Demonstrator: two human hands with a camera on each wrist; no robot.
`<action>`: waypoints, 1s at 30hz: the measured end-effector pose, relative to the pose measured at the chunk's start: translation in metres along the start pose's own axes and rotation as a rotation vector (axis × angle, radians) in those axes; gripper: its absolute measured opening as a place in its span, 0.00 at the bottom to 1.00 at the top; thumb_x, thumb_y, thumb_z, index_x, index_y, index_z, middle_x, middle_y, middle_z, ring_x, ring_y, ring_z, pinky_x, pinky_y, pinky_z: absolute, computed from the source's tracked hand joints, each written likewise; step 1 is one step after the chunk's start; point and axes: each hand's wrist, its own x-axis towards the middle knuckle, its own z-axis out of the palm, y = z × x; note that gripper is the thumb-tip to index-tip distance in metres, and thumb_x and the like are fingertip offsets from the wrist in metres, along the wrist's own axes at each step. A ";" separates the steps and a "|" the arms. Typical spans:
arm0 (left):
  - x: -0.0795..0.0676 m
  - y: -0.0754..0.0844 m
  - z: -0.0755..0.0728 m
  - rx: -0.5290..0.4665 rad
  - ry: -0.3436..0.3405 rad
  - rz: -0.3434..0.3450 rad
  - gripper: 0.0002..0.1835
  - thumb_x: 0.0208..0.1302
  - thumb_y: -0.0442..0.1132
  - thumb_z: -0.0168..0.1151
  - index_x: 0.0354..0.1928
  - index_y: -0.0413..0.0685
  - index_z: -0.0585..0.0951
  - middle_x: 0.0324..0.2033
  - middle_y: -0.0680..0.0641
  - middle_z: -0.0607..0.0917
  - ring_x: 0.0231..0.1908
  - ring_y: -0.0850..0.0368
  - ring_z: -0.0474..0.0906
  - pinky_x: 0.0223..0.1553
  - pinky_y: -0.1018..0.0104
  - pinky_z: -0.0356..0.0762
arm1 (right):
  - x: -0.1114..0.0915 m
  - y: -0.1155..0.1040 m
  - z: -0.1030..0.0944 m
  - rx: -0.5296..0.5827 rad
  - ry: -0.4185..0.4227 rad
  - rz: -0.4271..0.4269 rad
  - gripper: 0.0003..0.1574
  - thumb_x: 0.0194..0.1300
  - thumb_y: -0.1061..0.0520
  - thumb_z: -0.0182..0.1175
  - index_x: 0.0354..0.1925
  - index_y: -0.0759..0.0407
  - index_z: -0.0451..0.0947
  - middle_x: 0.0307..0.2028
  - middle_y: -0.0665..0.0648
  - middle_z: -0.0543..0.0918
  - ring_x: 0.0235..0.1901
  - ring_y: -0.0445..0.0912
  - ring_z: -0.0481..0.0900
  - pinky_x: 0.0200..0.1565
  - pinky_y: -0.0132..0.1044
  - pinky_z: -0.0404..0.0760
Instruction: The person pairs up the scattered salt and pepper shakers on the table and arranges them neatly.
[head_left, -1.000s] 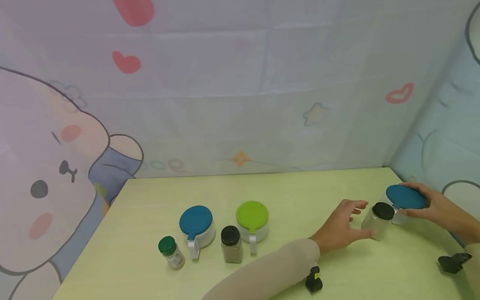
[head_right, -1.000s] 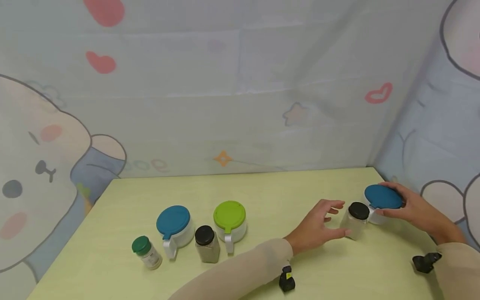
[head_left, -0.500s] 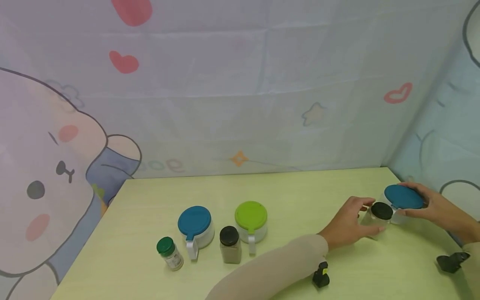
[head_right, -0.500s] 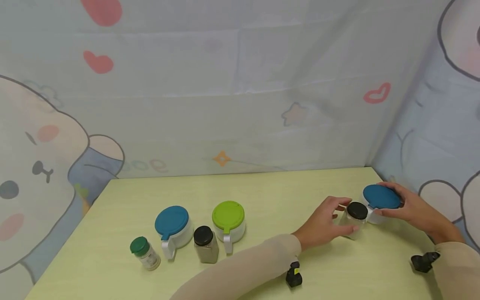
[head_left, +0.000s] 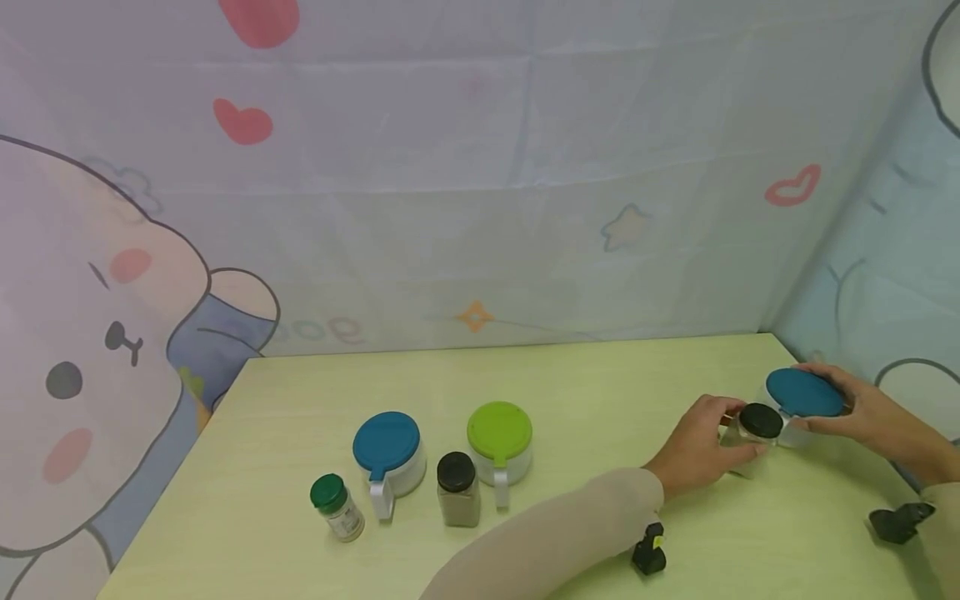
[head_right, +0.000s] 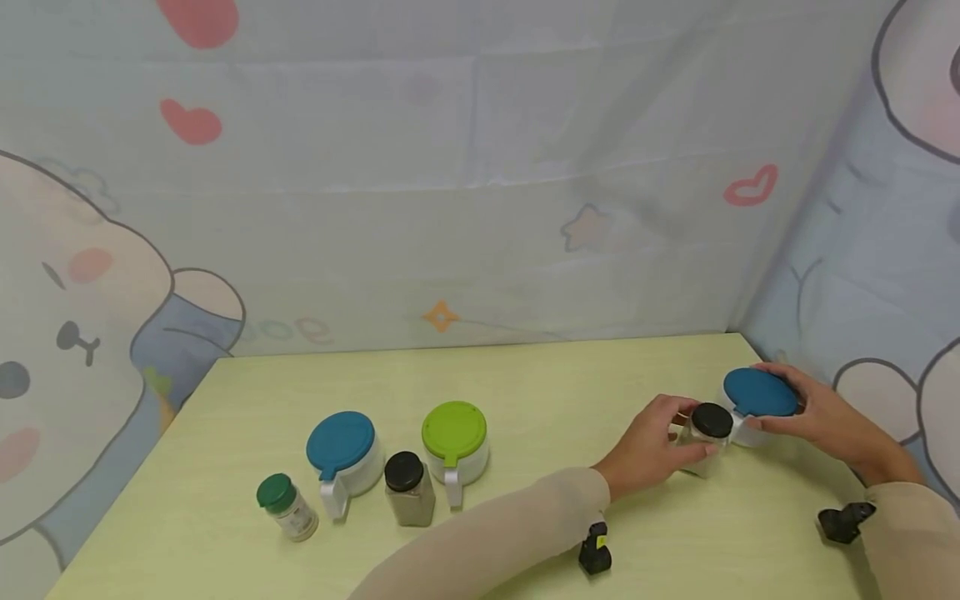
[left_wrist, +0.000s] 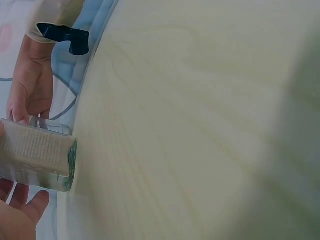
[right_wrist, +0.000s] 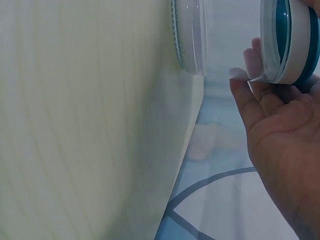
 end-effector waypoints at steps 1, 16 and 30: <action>0.000 0.000 0.000 -0.002 0.002 -0.001 0.28 0.69 0.47 0.68 0.67 0.52 0.73 0.57 0.58 0.75 0.55 0.70 0.74 0.53 0.83 0.72 | 0.000 0.000 0.000 0.006 -0.003 -0.004 0.59 0.68 0.56 0.68 0.82 0.54 0.40 0.72 0.85 0.45 0.60 0.82 0.60 0.41 0.30 0.76; 0.004 -0.002 0.001 -0.053 -0.003 -0.007 0.27 0.69 0.50 0.68 0.67 0.56 0.74 0.59 0.61 0.78 0.54 0.73 0.75 0.50 0.81 0.75 | 0.000 0.002 0.000 0.018 0.002 -0.009 0.58 0.68 0.58 0.67 0.82 0.52 0.42 0.71 0.85 0.47 0.59 0.80 0.61 0.38 0.22 0.71; 0.009 -0.001 0.001 -0.015 0.001 0.080 0.25 0.69 0.50 0.67 0.66 0.56 0.75 0.56 0.62 0.79 0.51 0.77 0.73 0.52 0.84 0.72 | -0.002 0.002 -0.003 0.024 -0.008 -0.018 0.58 0.69 0.57 0.67 0.82 0.46 0.42 0.71 0.84 0.49 0.59 0.78 0.63 0.38 0.23 0.74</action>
